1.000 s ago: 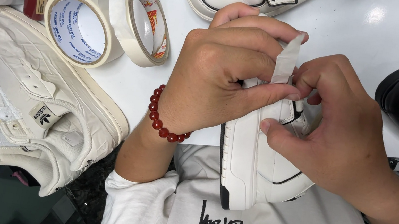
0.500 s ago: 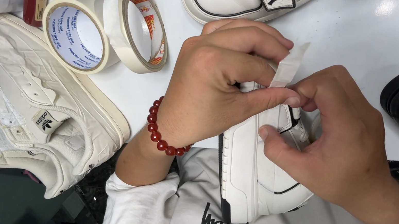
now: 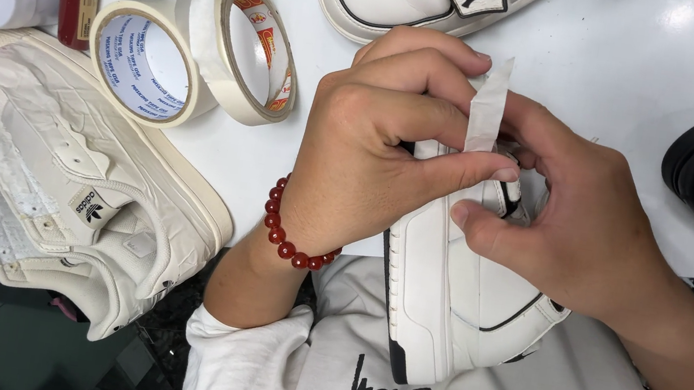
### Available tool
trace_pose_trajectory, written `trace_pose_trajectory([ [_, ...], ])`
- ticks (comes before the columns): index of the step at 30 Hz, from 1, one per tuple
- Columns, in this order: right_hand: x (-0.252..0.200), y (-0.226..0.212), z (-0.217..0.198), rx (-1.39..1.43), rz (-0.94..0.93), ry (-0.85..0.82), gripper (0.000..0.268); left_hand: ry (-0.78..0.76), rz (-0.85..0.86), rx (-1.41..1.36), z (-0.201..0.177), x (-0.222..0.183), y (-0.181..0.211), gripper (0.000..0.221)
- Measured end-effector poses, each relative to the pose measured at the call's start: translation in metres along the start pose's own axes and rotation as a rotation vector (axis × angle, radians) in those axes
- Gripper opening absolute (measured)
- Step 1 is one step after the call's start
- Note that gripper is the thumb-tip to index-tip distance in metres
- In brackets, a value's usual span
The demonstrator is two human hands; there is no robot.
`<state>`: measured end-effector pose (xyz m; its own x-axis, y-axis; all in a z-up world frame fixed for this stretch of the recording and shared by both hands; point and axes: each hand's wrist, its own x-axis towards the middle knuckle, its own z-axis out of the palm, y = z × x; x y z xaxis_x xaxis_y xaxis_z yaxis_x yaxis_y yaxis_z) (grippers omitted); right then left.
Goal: The person holds a white sneaker on their lap and applies masking tape around the edge where the sole meets the upper, pressing the tape down along the sole. They tear pieces of tape from the roll, smooth them into place, and turn the shoe to tape different sections before setting it down.
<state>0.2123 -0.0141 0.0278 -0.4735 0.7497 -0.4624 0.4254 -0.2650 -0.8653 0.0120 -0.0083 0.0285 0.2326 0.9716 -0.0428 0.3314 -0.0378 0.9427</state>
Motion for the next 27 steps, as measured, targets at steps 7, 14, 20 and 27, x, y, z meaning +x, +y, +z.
trace_pose_trajectory([
  [7,-0.025,-0.022,0.007,-0.205,-0.207,0.173,0.091,-0.035,0.097,-0.214,-0.017,-0.012,0.015,0.020],
  [14,-0.054,-0.036,0.015,-0.365,-0.341,0.217,0.088,-0.046,0.127,-0.087,-0.017,-0.042,0.050,0.021],
  [20,-0.078,-0.039,0.024,-0.412,-0.428,0.233,0.085,-0.041,0.128,-0.021,-0.018,-0.064,0.072,0.018],
  [27,-0.101,-0.038,0.034,-0.429,-0.458,0.267,0.084,-0.071,0.131,-0.009,-0.017,-0.085,0.087,0.018],
])
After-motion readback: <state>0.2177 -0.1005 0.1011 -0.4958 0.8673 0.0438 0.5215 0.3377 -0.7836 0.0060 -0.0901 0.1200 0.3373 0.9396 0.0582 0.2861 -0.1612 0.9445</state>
